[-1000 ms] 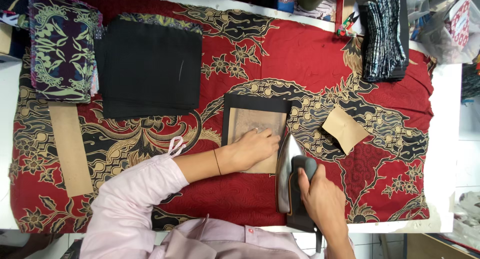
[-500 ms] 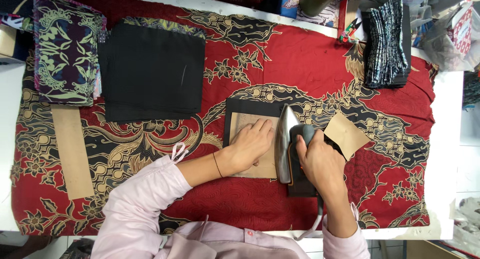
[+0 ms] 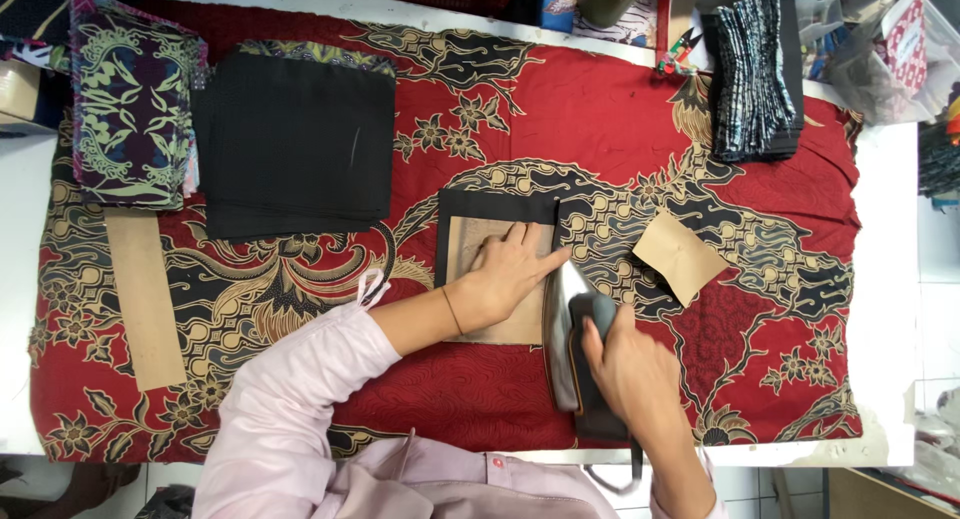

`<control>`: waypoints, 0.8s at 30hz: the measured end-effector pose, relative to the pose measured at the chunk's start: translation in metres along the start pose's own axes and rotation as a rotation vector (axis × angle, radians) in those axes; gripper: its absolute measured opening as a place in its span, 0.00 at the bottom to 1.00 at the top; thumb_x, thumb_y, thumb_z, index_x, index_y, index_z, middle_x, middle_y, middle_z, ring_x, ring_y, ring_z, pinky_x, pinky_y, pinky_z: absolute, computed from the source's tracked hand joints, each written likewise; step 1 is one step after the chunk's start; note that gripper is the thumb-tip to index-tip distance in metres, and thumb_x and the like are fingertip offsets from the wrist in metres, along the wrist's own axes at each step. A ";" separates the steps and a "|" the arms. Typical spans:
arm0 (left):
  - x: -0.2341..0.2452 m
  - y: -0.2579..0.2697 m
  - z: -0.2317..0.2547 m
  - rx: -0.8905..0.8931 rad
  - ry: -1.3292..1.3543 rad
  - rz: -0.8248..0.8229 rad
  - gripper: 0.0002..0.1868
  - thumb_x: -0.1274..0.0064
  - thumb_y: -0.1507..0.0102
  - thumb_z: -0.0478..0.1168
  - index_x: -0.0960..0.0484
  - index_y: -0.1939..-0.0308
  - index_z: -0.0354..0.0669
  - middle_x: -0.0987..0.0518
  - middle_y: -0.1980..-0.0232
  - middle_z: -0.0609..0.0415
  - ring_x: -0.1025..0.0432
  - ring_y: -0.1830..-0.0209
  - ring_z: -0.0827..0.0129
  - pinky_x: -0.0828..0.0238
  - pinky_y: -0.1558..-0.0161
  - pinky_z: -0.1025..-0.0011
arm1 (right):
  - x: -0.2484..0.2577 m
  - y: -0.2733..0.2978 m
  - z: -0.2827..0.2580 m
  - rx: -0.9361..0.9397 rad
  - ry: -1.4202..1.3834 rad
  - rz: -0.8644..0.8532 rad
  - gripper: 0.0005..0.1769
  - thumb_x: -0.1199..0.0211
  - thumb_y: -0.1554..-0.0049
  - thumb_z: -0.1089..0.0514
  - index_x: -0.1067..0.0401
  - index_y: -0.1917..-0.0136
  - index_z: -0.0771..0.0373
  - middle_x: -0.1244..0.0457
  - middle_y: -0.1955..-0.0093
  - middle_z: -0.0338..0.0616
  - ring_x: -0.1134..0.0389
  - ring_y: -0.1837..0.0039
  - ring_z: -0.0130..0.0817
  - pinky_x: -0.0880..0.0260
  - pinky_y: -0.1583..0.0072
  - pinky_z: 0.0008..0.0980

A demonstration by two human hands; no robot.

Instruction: The person irons small black fabric pieces using a cardboard template and an electric iron. They repeatedly place the cardboard on the fabric, press with the iron, remove the cardboard, and stack the finished pieces.

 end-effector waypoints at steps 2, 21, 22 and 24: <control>-0.005 -0.005 0.003 0.009 -0.030 -0.029 0.42 0.32 0.52 0.38 0.31 0.35 0.59 0.35 0.43 0.39 0.36 0.41 0.49 0.21 0.63 0.57 | -0.009 0.017 0.012 -0.033 0.005 -0.050 0.28 0.50 0.38 0.36 0.37 0.49 0.66 0.31 0.67 0.61 0.28 0.61 0.61 0.28 0.57 0.56; -0.021 -0.003 -0.001 -0.003 0.012 -0.019 0.35 0.34 0.54 0.36 0.26 0.42 0.54 0.35 0.39 0.35 0.38 0.36 0.45 0.20 0.58 0.62 | -0.010 -0.113 0.208 0.198 -1.388 1.043 0.15 0.37 0.27 0.66 0.37 0.31 0.66 0.35 0.37 0.43 0.32 0.37 0.27 0.30 0.37 0.24; -0.020 -0.003 -0.001 0.001 0.015 0.006 0.34 0.35 0.53 0.36 0.26 0.42 0.54 0.36 0.38 0.35 0.38 0.35 0.45 0.19 0.59 0.62 | -0.006 -0.111 0.207 0.170 -1.367 0.937 0.14 0.36 0.27 0.64 0.37 0.32 0.67 0.36 0.37 0.43 0.34 0.40 0.26 0.31 0.39 0.23; -0.019 -0.004 0.000 0.012 0.000 -0.033 0.36 0.34 0.53 0.36 0.27 0.41 0.54 0.36 0.38 0.34 0.39 0.35 0.45 0.19 0.61 0.62 | 0.009 -0.093 0.207 0.117 -1.313 0.723 0.15 0.34 0.26 0.60 0.35 0.34 0.70 0.38 0.38 0.44 0.37 0.45 0.25 0.34 0.44 0.22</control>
Point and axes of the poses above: each hand's wrist, its own y-axis away from the middle knuckle, its own x-axis out of the back of the hand, z = x × y, the point moved 1 cm from there along -y, towards the middle knuckle
